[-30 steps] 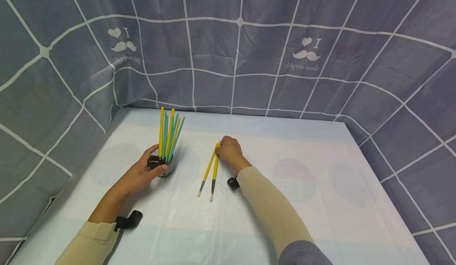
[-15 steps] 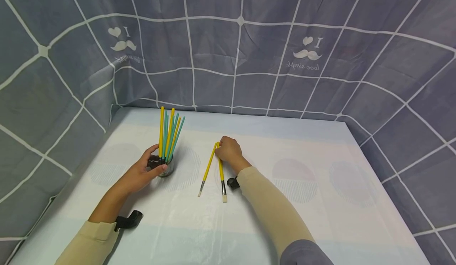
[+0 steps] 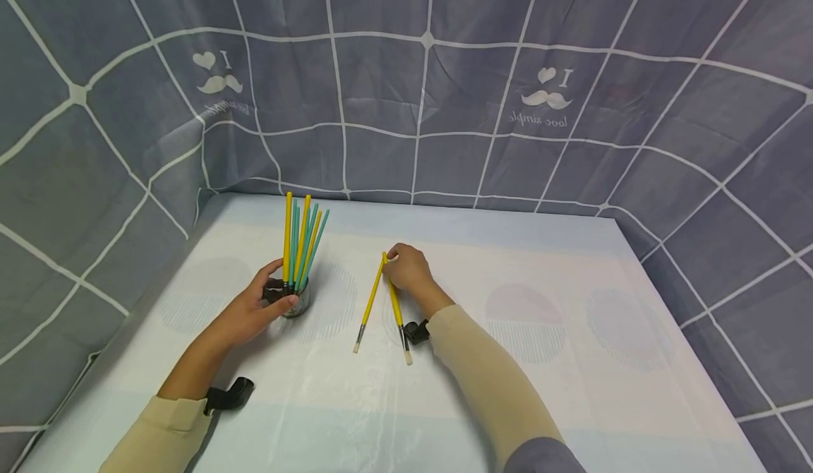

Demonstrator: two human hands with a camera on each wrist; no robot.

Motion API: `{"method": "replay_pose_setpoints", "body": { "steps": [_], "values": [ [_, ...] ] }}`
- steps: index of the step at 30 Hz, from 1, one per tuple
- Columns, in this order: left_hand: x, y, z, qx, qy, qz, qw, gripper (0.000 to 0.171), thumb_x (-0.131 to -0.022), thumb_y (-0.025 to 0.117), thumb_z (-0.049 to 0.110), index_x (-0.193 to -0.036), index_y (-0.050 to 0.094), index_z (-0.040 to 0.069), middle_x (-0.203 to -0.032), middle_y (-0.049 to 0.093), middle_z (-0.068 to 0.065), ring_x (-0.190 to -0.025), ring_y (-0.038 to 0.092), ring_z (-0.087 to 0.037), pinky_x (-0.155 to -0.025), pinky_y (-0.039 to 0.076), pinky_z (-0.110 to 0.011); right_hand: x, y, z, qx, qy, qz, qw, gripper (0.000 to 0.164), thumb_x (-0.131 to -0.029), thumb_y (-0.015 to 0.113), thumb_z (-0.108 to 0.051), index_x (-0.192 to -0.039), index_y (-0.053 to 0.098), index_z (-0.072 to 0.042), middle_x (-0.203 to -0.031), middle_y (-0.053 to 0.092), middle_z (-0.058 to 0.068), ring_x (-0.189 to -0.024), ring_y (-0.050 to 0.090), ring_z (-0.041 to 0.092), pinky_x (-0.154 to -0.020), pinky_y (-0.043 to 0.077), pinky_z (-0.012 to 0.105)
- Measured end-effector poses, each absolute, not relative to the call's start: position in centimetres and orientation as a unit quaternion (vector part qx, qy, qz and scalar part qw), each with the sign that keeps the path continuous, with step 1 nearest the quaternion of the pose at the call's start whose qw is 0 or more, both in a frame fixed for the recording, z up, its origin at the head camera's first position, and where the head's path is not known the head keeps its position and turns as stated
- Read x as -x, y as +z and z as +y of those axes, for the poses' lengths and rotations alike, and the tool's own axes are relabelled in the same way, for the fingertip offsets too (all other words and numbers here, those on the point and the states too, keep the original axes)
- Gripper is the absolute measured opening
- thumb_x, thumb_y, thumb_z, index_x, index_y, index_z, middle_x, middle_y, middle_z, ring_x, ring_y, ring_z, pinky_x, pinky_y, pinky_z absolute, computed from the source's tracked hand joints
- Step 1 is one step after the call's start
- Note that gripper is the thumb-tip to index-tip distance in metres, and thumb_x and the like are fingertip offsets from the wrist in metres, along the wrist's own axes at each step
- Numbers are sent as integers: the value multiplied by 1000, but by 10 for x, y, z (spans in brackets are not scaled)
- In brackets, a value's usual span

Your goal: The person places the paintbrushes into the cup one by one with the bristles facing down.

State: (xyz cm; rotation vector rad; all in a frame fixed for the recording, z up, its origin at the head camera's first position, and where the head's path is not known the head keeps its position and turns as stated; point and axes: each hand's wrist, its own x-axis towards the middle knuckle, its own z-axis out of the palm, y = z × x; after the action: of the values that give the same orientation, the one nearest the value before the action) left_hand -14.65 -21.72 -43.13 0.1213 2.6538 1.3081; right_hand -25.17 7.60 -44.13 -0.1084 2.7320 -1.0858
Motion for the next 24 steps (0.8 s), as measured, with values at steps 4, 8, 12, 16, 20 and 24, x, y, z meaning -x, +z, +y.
{"method": "replay_pose_setpoints", "body": {
  "steps": [4,8,12,16,20,24],
  "values": [
    [146,-432,-217,-43,446,889,92,84,-96,63,48,-159,13,23,-156,28,-26,-142,24,-48,-103,24,-73,249,-436,77,34,-391,915,94,23,-93,66,-16,-115,64,-8,-93,62,7,-73,56,20,-62,47,29],
    [146,-431,-217,-45,446,889,92,86,-95,63,50,-159,13,23,-156,27,-27,-142,24,-49,-103,25,-72,248,-430,75,37,-426,898,100,24,-95,65,-17,-117,63,-9,-89,61,8,-67,57,19,-58,49,29],
    [146,-432,-218,-47,452,886,92,86,-95,63,50,-159,13,23,-154,29,-27,-141,25,-48,-103,25,-72,246,-421,72,46,-471,874,107,24,-96,65,-15,-118,61,-7,-87,60,10,-66,60,21,-59,53,30],
    [147,-432,-219,-48,454,885,91,85,-96,63,48,-159,13,23,-153,31,-26,-141,26,-48,-103,25,-72,243,-410,68,54,-508,852,116,24,-97,65,-14,-119,60,-8,-88,59,10,-68,61,22,-64,57,33],
    [146,-431,-218,-44,450,887,91,85,-96,63,48,-159,13,23,-155,28,-26,-142,24,-48,-103,25,-72,241,-398,64,67,-533,836,111,24,-97,63,-14,-120,58,-8,-90,58,11,-71,62,22,-69,58,38],
    [145,-430,-217,-42,445,890,92,85,-96,64,47,-159,13,22,-154,30,-27,-141,25,-49,-103,24,-73,240,-387,60,85,-550,826,90,24,-98,62,-14,-120,58,-9,-92,58,11,-75,64,23,-71,58,42]
  ]
}}
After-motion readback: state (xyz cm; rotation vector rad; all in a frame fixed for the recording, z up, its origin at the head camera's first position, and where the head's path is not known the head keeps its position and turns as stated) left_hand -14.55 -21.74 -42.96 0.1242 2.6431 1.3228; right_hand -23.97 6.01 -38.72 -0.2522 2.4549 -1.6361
